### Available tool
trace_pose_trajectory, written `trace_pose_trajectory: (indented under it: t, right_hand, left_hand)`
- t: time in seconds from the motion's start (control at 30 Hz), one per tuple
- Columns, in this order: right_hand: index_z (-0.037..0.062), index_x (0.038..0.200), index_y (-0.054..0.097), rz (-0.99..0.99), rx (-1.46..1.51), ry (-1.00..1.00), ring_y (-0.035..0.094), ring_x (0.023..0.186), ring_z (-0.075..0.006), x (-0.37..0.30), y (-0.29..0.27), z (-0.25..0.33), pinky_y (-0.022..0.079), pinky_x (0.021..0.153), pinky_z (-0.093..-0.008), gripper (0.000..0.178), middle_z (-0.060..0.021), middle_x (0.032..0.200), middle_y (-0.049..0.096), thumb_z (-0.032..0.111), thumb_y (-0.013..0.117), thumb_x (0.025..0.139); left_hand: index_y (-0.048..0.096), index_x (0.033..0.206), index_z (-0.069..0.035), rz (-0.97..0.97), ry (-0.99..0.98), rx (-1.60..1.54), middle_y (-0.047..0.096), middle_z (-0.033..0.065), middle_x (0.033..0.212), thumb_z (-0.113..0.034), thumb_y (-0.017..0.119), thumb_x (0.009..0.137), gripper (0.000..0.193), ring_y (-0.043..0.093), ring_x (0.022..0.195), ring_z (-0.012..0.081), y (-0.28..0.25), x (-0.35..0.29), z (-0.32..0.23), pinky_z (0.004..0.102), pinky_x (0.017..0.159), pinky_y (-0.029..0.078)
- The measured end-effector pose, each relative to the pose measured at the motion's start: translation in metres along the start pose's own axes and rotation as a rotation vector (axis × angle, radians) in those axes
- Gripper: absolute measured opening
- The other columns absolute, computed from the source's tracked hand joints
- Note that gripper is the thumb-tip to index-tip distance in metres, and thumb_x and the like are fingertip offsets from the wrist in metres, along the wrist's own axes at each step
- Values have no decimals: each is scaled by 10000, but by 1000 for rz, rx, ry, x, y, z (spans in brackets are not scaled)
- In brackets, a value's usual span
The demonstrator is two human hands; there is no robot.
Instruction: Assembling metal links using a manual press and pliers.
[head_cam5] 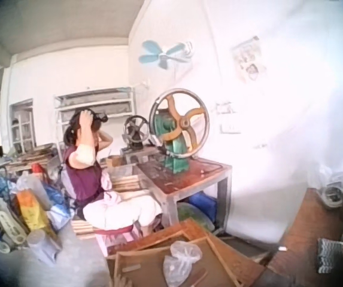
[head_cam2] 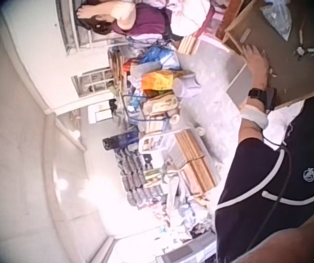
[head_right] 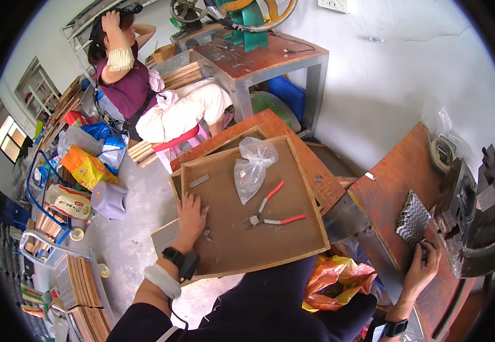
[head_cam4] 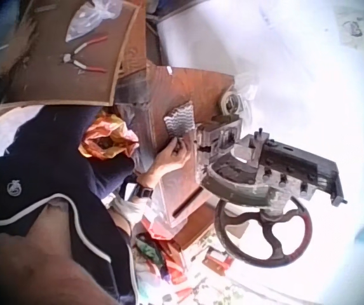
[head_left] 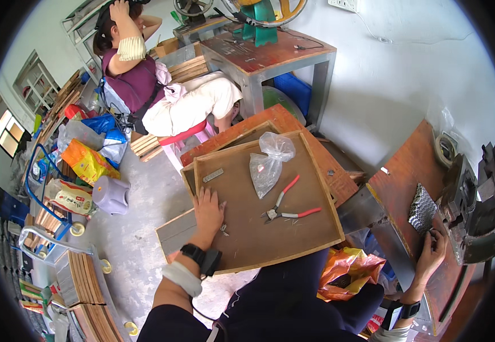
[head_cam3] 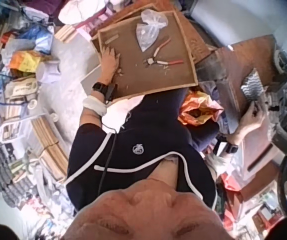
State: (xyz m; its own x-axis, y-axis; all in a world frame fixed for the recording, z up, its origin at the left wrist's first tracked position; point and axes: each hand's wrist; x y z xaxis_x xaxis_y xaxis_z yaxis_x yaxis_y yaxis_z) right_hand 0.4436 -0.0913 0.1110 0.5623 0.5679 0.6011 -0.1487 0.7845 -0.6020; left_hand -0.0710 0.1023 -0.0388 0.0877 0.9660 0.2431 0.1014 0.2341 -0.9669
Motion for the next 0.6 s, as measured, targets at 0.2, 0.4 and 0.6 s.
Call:
trace_pose_trajectory:
  t: [0.2, 0.4, 0.6]
  right_hand:
    - [-11, 889, 603, 2, 59, -19, 558, 821, -156, 0, 8, 2, 426, 649, -244, 89, -68, 1009, 589, 13, 595, 804]
    - [3, 875, 621, -48, -45, 40, 576, 896, -198, -2, -12, 4, 449, 707, -267, 99, -95, 1045, 594, 10, 622, 776]
    - [11, 825, 629, -75, -42, 38, 575, 930, -297, 3, 17, 18, 472, 793, -366, 126, -131, 957, 603, 10, 678, 709]
  left_hand:
    - [497, 1206, 20, -131, -57, 118, 439, 178, 1318, -423, 576, 823, 591, 351, 1265, 322, 29, 38, 11, 492, 1029, 244]
    - [476, 1233, 22, 97, -31, -85, 423, 203, 1332, -455, 564, 823, 636, 355, 1267, 330, 32, 40, -21, 479, 1022, 270]
    - [441, 1248, 58, 133, -101, -21, 442, 235, 1297, -318, 641, 789, 626, 380, 1232, 387, 11, 23, 19, 474, 1001, 314]
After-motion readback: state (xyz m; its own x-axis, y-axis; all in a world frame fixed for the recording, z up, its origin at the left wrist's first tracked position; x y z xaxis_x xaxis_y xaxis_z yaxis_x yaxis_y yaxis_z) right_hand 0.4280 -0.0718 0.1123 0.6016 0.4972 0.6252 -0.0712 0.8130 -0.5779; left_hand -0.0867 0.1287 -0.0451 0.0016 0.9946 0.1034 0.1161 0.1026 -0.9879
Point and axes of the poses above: each hand's wrist, its own x-axis towards the middle knuckle, its own y-axis out of the palm, z = x × y
